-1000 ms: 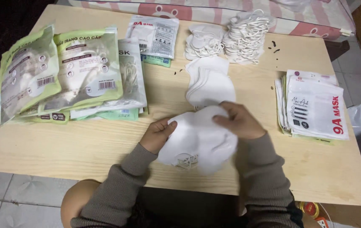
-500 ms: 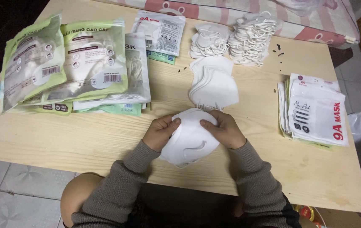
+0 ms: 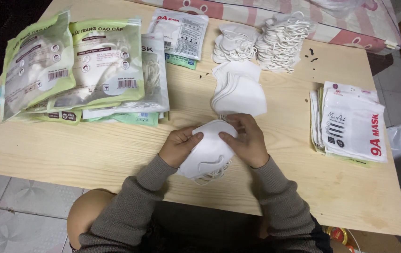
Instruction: Sorting and inspecting face masks on a table for quality control
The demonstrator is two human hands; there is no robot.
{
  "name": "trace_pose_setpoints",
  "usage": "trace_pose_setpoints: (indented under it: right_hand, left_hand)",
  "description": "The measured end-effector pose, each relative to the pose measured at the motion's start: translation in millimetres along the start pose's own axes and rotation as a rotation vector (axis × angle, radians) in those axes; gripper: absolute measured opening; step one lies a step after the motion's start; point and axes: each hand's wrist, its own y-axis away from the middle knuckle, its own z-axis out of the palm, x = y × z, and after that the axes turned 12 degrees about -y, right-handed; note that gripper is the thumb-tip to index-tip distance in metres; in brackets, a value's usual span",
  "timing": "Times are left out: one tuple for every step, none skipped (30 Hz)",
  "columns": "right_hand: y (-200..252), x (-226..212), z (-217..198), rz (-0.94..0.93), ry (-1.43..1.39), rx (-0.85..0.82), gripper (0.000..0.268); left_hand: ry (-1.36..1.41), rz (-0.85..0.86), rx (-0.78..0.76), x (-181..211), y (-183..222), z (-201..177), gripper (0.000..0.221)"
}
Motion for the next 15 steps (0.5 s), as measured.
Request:
trace_pose_setpoints:
  right_hand:
    - [1, 0, 1, -0.001, 0.001, 0.000, 0.051]
    - [1, 0, 3, -0.019, -0.078, -0.021, 0.045]
    - [1, 0, 4, -0.036, -0.157, -0.042, 0.040]
    - [2, 6, 5, -0.034, -0.157, -0.042, 0.040]
    - [2, 12, 5, -0.046, -0.206, -0.039, 0.040]
    - [1, 17, 6, -0.060, -0.255, -0.035, 0.040]
    - [1, 20, 7, -0.059, -0.254, -0.035, 0.040]
    - [1, 24, 8, -0.085, -0.247, -0.027, 0.037]
    - [1, 27, 10, -0.112, -0.239, -0.019, 0.035]
    - [2, 24, 11, -0.113, -0.239, -0.018, 0.035]
    - [3, 21, 13, -0.144, -0.231, -0.018, 0.034]
    - [4, 18, 14, -0.174, -0.223, -0.018, 0.032]
    - [4, 17, 15, -0.174, -0.222, -0.019, 0.032]
    - [4, 17, 16, -0.209, -0.246, -0.026, 0.029]
    - [5, 17, 18, -0.245, -0.270, -0.033, 0.025]
  left_hand:
    - [0.001, 0.001, 0.000, 2, 1, 0, 0.022]
    - [-0.004, -0.015, -0.004, 4, 3, 0, 0.023]
    - [-0.009, -0.031, -0.008, 5, 4, 0, 0.023]
    - [-0.008, -0.033, -0.008, 4, 3, -1, 0.023]
    - [-0.012, -0.032, -0.011, 2, 1, -1, 0.024]
    - [-0.015, -0.030, -0.013, 1, -1, -2, 0.024]
    - [-0.014, -0.031, -0.013, 0, -2, 0, 0.024]
    - [-0.015, -0.023, -0.011, -1, -3, 1, 0.024]
    - [-0.016, -0.015, -0.010, -2, -3, 2, 0.024]
    - [-0.016, -0.014, -0.010, 3, -2, 4, 0.024]
    - [-0.042, -0.010, -0.002, 9, 0, 6, 0.025]
    - [-0.067, -0.007, 0.006, 14, 1, 7, 0.026]
    - [-0.067, -0.007, 0.006, 14, 1, 7, 0.026]
    - [-0.132, 0.003, -0.015, 13, 1, 5, 0.029]
    - [-0.197, 0.013, -0.036, 12, 0, 4, 0.034]
